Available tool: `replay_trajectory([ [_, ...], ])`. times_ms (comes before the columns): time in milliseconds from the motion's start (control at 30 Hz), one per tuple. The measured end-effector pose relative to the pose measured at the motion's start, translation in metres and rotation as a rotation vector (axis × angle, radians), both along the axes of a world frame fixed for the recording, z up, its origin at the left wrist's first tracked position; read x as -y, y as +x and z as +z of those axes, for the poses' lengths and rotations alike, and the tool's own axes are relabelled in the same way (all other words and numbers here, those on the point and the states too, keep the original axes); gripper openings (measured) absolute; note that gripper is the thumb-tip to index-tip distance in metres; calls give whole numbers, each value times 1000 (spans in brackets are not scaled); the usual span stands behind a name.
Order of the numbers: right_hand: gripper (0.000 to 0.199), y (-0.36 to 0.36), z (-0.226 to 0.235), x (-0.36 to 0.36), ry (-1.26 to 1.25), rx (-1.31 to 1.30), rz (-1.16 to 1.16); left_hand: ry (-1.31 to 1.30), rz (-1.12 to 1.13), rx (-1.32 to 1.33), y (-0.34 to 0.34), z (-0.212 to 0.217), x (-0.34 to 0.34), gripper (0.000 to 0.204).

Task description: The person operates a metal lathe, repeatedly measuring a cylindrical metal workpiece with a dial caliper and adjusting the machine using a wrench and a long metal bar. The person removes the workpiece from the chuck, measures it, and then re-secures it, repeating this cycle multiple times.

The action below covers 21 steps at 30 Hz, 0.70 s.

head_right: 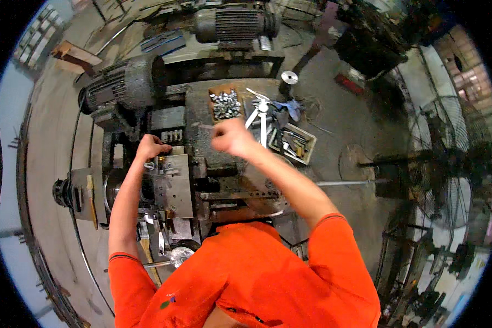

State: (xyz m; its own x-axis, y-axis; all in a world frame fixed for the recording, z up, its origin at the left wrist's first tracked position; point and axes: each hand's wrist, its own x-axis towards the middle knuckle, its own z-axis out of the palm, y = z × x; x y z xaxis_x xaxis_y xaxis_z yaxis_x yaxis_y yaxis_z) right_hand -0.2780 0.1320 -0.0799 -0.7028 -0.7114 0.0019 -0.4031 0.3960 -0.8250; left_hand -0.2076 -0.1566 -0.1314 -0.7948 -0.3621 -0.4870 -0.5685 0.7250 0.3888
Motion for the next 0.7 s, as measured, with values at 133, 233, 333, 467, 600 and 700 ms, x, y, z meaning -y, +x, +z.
replay_trajectory([
  [133, 24, -9, -12, -119, 255, -70, -465, 62, -10, -76, 3, -5, 8, 37],
  [233, 27, -12, -56, -191, 726, -115, -575, -57, -109, -217, 9, 16, 6, 34],
  [333, 30, -9, -92, -211, 736, -148, -644, -300, -227, -625, 47, 70, -1, 31],
  [467, 24, -14, -147, -238, 620, -170, -607, 417, 171, -599, 147, 165, -27, 18],
  [600, 24, -2, -140, -228, 598, 33, -543, 353, 571, -611, 294, 151, -38, 18],
  [700, 24, 10, -144, -255, 576, -186, -442, 319, 930, -598, 407, 82, -37, 22],
])
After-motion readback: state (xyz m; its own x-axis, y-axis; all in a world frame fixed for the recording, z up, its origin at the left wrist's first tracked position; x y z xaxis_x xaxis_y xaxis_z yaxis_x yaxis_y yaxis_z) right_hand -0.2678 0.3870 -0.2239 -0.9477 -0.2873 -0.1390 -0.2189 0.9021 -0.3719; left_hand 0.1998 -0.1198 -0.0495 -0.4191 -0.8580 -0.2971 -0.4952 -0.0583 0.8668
